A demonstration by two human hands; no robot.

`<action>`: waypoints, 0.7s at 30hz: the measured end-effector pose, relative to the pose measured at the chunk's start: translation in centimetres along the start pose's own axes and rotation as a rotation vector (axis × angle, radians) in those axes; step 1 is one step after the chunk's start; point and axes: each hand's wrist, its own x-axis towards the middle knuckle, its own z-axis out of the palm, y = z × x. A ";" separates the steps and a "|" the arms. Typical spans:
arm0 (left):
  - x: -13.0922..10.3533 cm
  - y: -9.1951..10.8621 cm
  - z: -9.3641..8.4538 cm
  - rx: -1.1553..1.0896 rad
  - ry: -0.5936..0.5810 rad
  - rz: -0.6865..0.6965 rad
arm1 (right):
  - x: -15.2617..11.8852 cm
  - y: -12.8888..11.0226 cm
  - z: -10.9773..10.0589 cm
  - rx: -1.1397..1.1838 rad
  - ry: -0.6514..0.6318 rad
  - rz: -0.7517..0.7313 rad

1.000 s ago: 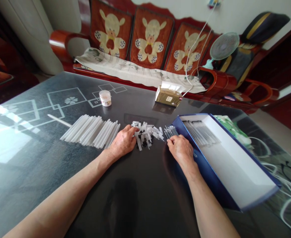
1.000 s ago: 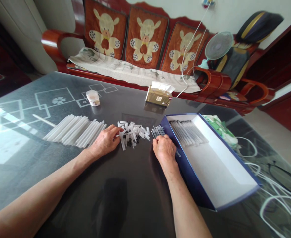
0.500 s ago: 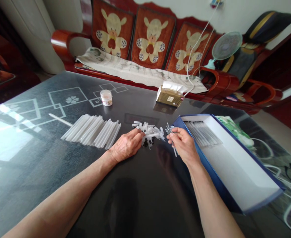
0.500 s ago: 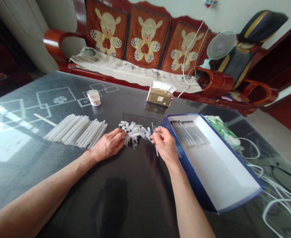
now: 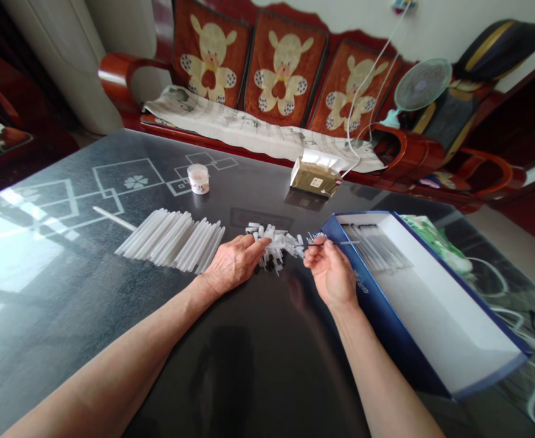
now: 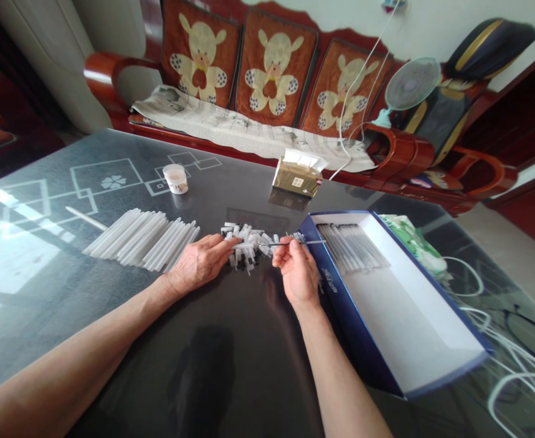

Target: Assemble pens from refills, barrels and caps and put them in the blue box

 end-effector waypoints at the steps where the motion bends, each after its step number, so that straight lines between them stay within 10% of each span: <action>1: 0.0 0.1 0.0 -0.005 -0.002 0.003 | 0.0 0.1 0.0 -0.006 0.000 -0.005; 21: -0.2 0.6 0.2 -0.124 -0.002 0.130 | -1.9 2.3 1.2 -0.272 -0.190 0.026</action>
